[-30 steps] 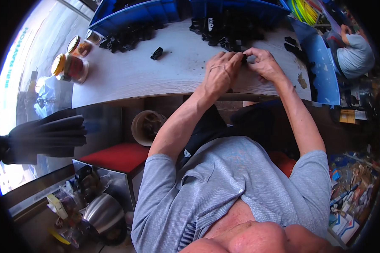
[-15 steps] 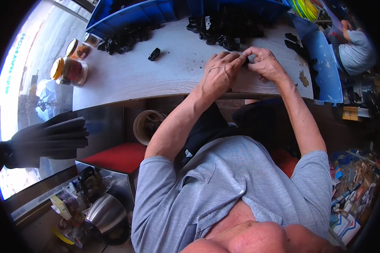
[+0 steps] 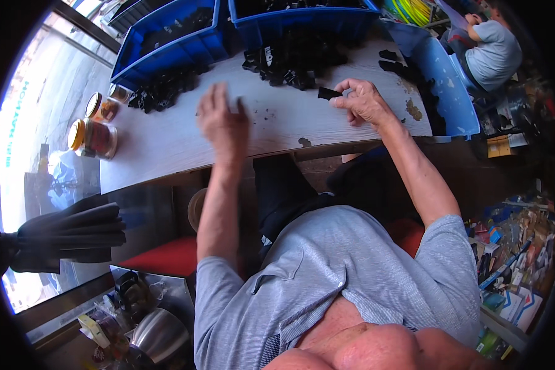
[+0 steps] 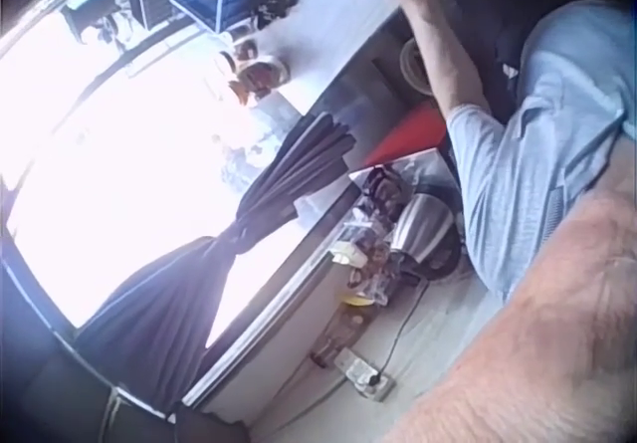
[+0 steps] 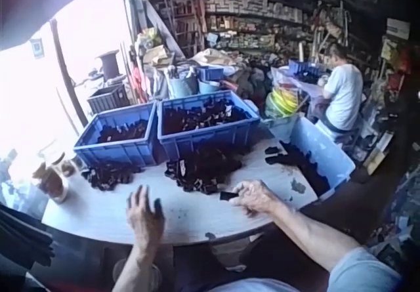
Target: Assembling small black components at a factory workbench.
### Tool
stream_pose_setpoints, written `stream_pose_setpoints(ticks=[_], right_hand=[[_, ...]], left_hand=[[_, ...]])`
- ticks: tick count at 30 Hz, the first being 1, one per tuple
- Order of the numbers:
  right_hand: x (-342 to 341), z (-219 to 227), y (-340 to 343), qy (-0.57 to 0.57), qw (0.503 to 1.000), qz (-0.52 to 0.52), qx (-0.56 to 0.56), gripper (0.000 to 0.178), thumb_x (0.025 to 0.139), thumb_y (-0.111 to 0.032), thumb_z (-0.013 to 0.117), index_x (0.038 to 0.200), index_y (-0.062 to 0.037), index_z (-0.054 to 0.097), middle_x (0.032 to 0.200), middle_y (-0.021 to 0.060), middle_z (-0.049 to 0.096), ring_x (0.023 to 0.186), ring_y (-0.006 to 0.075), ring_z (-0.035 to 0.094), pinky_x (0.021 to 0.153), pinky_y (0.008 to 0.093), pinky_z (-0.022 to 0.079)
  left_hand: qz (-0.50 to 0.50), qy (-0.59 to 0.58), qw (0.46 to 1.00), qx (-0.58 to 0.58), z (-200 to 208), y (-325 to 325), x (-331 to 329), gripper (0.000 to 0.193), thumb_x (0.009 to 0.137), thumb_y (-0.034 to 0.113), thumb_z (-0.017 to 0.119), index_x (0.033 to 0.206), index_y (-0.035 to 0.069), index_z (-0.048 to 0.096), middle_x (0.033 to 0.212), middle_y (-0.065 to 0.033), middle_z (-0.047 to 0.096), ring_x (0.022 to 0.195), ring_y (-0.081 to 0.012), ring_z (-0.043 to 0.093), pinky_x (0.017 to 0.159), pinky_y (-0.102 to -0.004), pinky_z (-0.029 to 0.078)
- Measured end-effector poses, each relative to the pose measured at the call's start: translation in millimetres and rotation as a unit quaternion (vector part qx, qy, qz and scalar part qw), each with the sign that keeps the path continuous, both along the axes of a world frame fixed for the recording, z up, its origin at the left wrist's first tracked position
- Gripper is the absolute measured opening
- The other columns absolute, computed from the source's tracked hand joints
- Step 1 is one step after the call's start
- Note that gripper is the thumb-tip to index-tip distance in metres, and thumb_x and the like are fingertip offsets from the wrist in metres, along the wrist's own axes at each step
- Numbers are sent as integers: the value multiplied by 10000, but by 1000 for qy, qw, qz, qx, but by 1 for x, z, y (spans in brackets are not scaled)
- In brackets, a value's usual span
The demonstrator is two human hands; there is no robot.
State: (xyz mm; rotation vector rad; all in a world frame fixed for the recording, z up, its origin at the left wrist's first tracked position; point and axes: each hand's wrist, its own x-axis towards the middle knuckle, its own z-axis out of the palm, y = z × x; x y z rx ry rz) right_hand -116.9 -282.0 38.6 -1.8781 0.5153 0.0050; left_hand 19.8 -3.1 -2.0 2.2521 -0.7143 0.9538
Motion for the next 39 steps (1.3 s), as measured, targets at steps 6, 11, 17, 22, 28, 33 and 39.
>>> stream_pose_setpoints(ticks=[6,11,17,22,28,33,39], right_hand=[[-13,-3,-53,-35,979,-179,92,427,821,-242,829,1155,-51,645,606,4,558,490,96,608,450,261,558],[-19,-6,-116,-84,927,-358,67,337,814,-204,829,1080,-47,693,649,38,557,487,155,588,488,303,574],[-13,-4,-133,-133,878,-460,24,345,817,-244,831,1068,-53,692,662,54,569,517,167,611,478,334,575],[25,5,-101,-52,927,-366,68,347,821,-337,839,983,-64,697,647,49,509,479,172,570,458,343,556],[82,0,-95,39,941,-335,31,365,821,-393,838,989,-102,696,609,33,447,468,169,519,465,354,542],[110,-12,-107,64,940,-334,-14,312,816,-341,829,966,-99,701,579,36,430,439,183,508,432,356,513],[107,-15,-108,56,934,-352,-9,233,834,-294,789,940,-106,702,603,39,451,473,184,529,457,354,524]], left_hand=[[92,103,976,170,-17,56,34,372,887,129,624,1254,74,643,1251,-99,679,1187,-348,588,984,-452,463],[13,92,972,214,-3,41,8,408,883,21,627,1288,71,640,1221,-115,705,1139,-348,623,990,-443,487],[-85,104,983,129,-1,25,-17,314,904,44,646,1216,53,677,1125,-135,727,1043,-350,650,916,-431,524],[-135,95,981,106,1,2,-25,324,877,54,678,1200,57,683,1091,-134,730,1009,-338,659,892,-425,539],[-140,105,980,99,3,0,-24,330,869,47,682,1199,61,682,1115,-122,731,1014,-331,656,898,-421,536],[-138,120,979,94,6,-3,-23,327,868,33,684,1192,68,687,1110,-114,733,1009,-328,656,901,-412,535],[-148,120,978,81,4,-2,-21,324,860,28,689,1180,77,694,1103,-107,736,1009,-320,658,887,-404,541]])
